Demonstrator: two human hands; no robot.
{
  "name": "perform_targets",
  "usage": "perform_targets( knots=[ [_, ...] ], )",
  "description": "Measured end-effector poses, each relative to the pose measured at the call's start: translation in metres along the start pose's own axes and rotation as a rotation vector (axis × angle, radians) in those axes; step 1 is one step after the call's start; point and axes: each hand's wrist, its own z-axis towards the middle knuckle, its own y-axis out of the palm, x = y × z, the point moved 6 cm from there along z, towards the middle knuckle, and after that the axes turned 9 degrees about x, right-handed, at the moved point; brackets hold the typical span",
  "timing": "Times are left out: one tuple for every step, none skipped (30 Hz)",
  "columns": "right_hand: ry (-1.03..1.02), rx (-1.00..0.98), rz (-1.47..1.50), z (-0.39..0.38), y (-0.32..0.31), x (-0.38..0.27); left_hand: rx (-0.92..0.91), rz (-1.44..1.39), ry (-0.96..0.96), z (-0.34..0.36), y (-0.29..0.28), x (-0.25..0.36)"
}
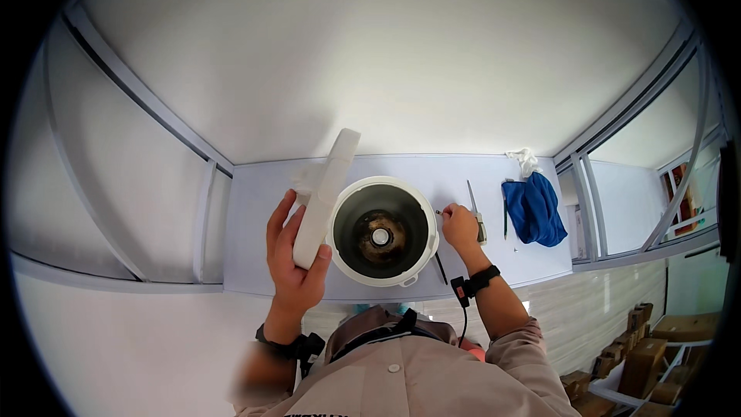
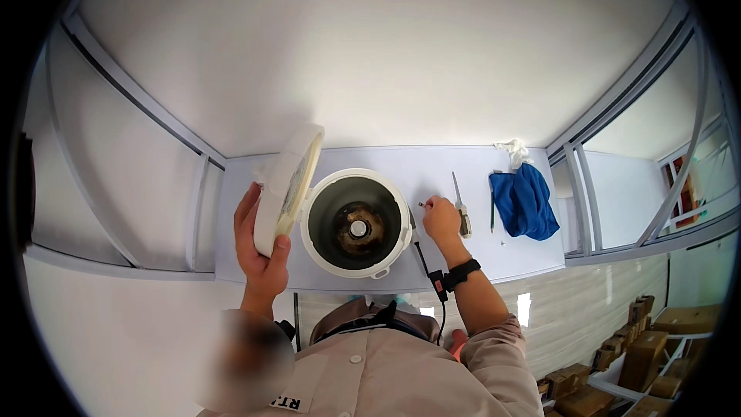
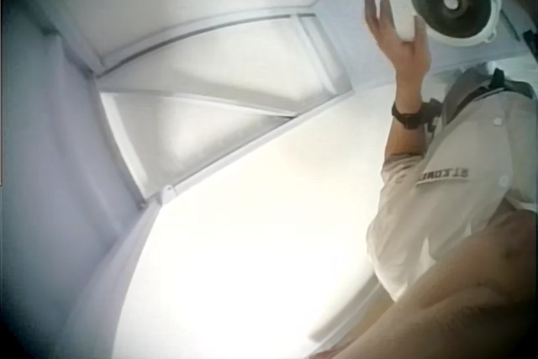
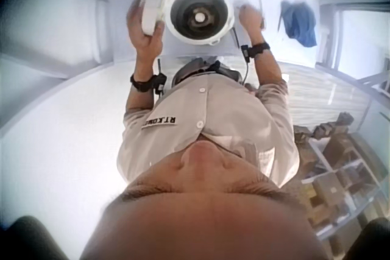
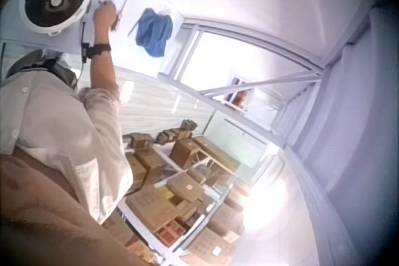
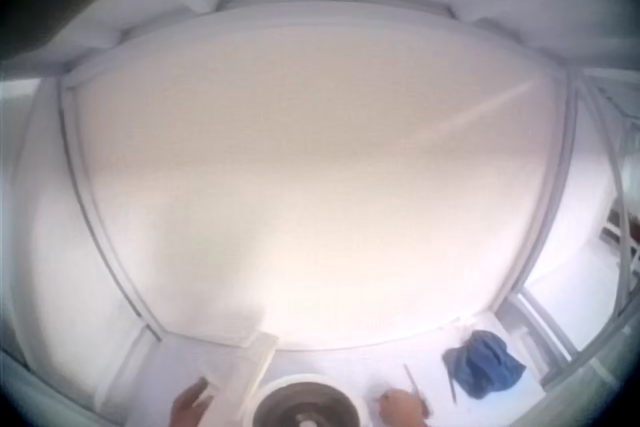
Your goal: The person disassembles a white rice cooker by removing the lid and using a screwdriver to loosen screws on the base. They remove the inner pot, inspect the heating element, and then reassemble the cooker by placing the pot back and securing the lid.
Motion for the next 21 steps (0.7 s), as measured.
perform_targets(
  knots=[
    [-0.037,0.055,-0.035,-0.003,-0.004,-0.006,0.0,0.013,0.02,0.0,0.001,0.002],
    [-0.074,0.11,-0.071,-0.006,-0.008,-0.012,-0.001,0.008,0.024,-0.001,0.001,0.002],
    [-0.09,0.133,-0.095,-0.007,-0.012,-0.015,-0.003,-0.001,0.03,-0.002,0.002,0.001],
    [-0.107,0.155,-0.119,-0.007,-0.016,-0.018,-0.005,-0.011,0.035,-0.003,0.003,0.001],
    [-0.123,0.178,-0.142,-0.008,-0.018,-0.019,-0.022,-0.006,0.034,-0.004,0.004,0.001],
    [-0.135,0.233,-0.09,-0.008,-0.022,-0.021,-0.037,-0.001,0.034,-0.006,0.005,0.002],
    [-0.146,0.288,-0.038,-0.009,-0.027,-0.022,-0.051,0.004,0.033,-0.007,0.007,0.003],
    [-0.157,0.344,0.013,-0.01,-0.031,-0.023,-0.083,0.007,0.058,-0.007,0.011,0.007],
    [-0.157,0.351,0.133,-0.009,-0.036,-0.028,-0.111,0.012,0.078,-0.01,0.015,0.01],
    [-0.155,0.357,0.253,-0.008,-0.043,-0.031,-0.139,0.017,0.097,-0.012,0.02,0.013],
    [-0.154,0.363,0.373,-0.008,-0.05,-0.033,-0.17,0.017,0.128,-0.016,0.025,0.013],
    [-0.109,0.327,0.462,-0.007,-0.058,-0.039,-0.193,0.033,0.171,-0.016,0.031,0.02],
    [-0.065,0.286,0.55,-0.009,-0.068,-0.047,-0.216,0.051,0.213,-0.018,0.037,0.025],
    [-0.021,0.245,0.638,-0.011,-0.079,-0.057,-0.221,0.046,0.213,-0.022,0.041,0.023],
    [-0.045,0.195,0.75,-0.016,-0.092,-0.069,-0.227,0.036,0.202,-0.025,0.045,0.023],
    [-0.071,0.143,0.863,-0.022,-0.104,-0.082,-0.232,0.028,0.191,-0.028,0.048,0.023],
    [-0.098,0.088,0.976,-0.028,-0.117,-0.094,-0.238,0.021,0.179,-0.029,0.049,0.024],
    [-0.216,0.06,0.971,-0.033,-0.13,-0.106,-0.233,0.039,0.193,-0.027,0.048,0.027],
    [-0.313,0.057,0.95,-0.037,-0.143,-0.118,-0.177,0.021,0.175,-0.025,0.044,0.025],
    [-0.411,0.051,0.928,-0.042,-0.155,-0.131,-0.12,0.004,0.156,-0.024,0.038,0.02],
    [-0.509,0.052,0.904,-0.046,-0.163,-0.14,-0.064,-0.015,0.141,-0.022,0.031,0.016]
  ],
)
